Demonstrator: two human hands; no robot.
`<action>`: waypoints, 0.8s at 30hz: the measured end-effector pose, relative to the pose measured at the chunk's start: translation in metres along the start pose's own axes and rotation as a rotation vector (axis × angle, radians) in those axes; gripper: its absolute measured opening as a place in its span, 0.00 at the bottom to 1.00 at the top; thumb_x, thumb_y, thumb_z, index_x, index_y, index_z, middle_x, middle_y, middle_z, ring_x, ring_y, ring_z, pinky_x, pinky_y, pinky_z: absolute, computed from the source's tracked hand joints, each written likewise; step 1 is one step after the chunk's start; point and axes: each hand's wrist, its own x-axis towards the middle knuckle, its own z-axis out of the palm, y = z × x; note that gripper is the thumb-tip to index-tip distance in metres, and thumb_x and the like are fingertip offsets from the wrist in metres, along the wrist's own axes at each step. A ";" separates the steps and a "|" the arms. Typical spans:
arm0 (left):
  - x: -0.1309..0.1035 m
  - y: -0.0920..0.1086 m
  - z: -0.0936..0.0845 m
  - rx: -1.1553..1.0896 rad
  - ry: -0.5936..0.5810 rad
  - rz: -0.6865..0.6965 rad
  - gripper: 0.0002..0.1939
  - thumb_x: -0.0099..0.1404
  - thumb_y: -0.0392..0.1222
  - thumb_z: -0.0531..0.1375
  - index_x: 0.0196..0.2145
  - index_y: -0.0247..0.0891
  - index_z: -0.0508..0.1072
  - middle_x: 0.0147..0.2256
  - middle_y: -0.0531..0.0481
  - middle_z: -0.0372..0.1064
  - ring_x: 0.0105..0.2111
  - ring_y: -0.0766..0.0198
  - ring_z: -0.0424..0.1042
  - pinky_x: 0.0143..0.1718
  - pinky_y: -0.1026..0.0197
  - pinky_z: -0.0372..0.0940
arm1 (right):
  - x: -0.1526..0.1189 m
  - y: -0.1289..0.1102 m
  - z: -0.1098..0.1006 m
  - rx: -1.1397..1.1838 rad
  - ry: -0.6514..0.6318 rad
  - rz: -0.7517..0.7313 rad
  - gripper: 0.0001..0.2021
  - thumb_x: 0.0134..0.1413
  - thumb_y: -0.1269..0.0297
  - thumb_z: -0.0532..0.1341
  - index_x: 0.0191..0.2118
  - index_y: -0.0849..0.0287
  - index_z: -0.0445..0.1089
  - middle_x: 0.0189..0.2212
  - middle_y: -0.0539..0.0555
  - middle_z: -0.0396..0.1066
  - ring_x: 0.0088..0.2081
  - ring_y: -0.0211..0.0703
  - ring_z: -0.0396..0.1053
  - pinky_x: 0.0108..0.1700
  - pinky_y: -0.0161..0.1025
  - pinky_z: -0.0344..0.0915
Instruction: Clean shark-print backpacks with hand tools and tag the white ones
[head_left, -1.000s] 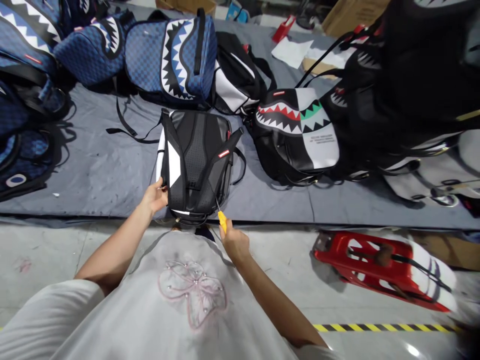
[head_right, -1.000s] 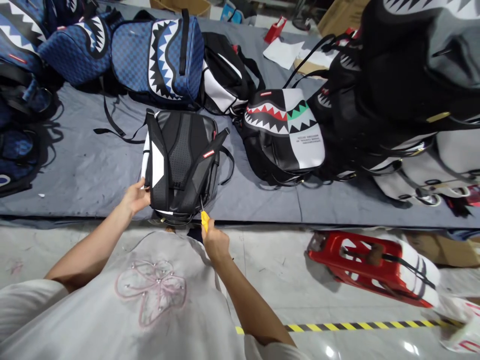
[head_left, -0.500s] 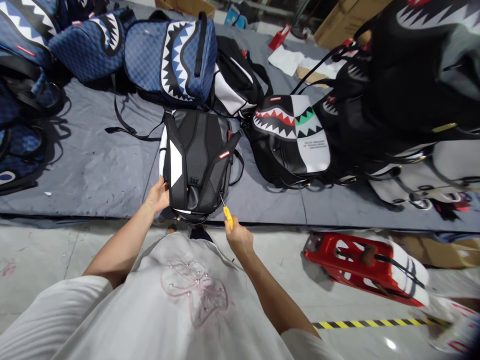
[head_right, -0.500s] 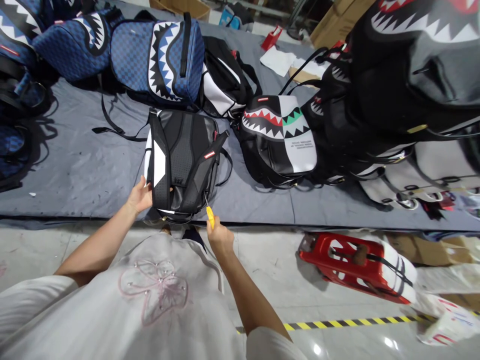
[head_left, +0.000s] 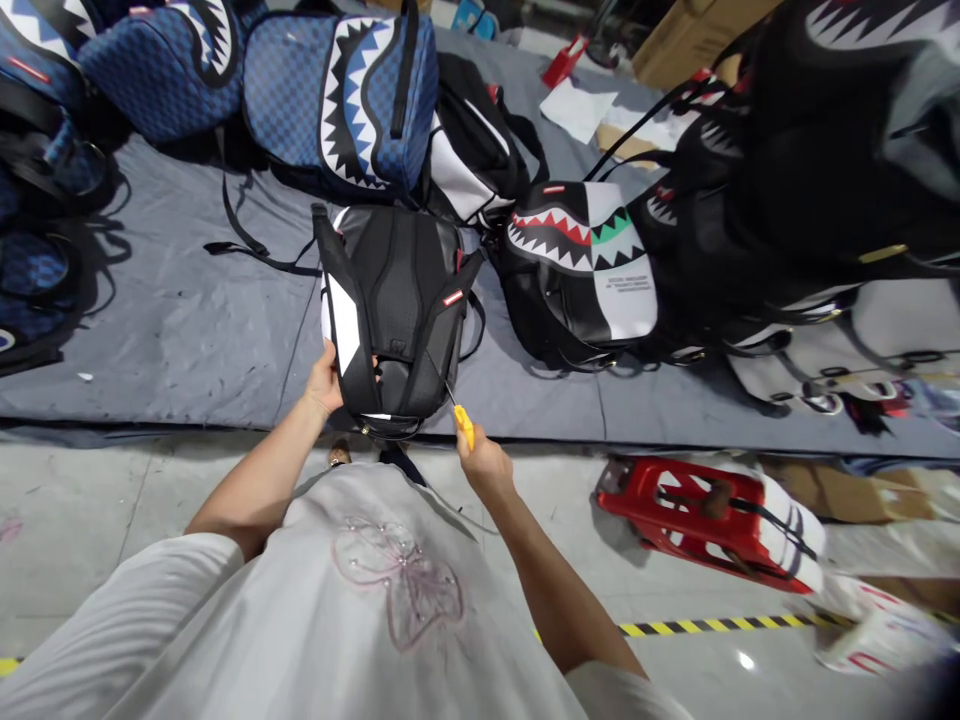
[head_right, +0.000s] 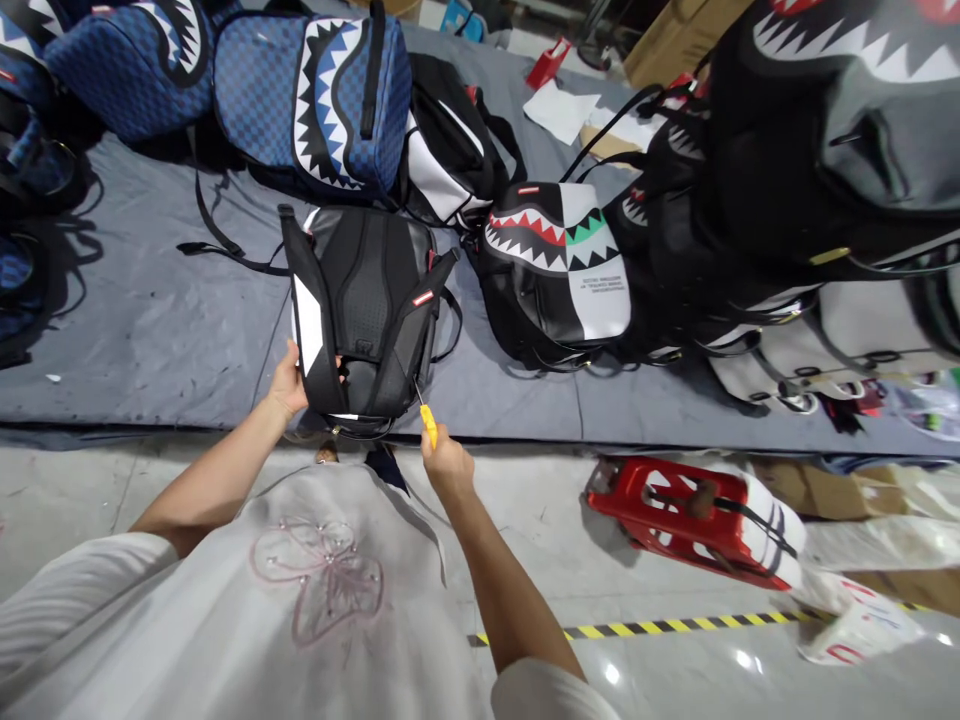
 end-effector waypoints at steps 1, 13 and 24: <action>0.001 -0.001 0.000 0.000 0.020 0.012 0.36 0.70 0.64 0.44 0.53 0.30 0.72 0.35 0.38 0.79 0.39 0.51 0.79 0.50 0.44 0.72 | -0.006 0.003 -0.001 0.009 -0.003 0.001 0.19 0.70 0.54 0.47 0.53 0.61 0.67 0.32 0.59 0.77 0.34 0.45 0.75 0.31 0.35 0.57; -0.003 -0.006 0.007 0.033 -0.060 0.002 0.32 0.70 0.61 0.49 0.55 0.30 0.70 0.39 0.37 0.78 0.45 0.48 0.78 0.53 0.41 0.69 | -0.082 -0.009 0.023 0.036 -0.205 -0.139 0.17 0.70 0.56 0.48 0.52 0.58 0.66 0.35 0.57 0.79 0.35 0.48 0.76 0.29 0.37 0.50; -0.050 -0.029 0.013 0.740 0.286 0.314 0.26 0.63 0.51 0.62 0.55 0.39 0.67 0.52 0.40 0.70 0.59 0.49 0.65 0.60 0.47 0.61 | -0.085 -0.020 0.009 -0.024 -0.161 -0.177 0.15 0.69 0.56 0.49 0.52 0.56 0.66 0.31 0.56 0.79 0.33 0.49 0.77 0.28 0.36 0.52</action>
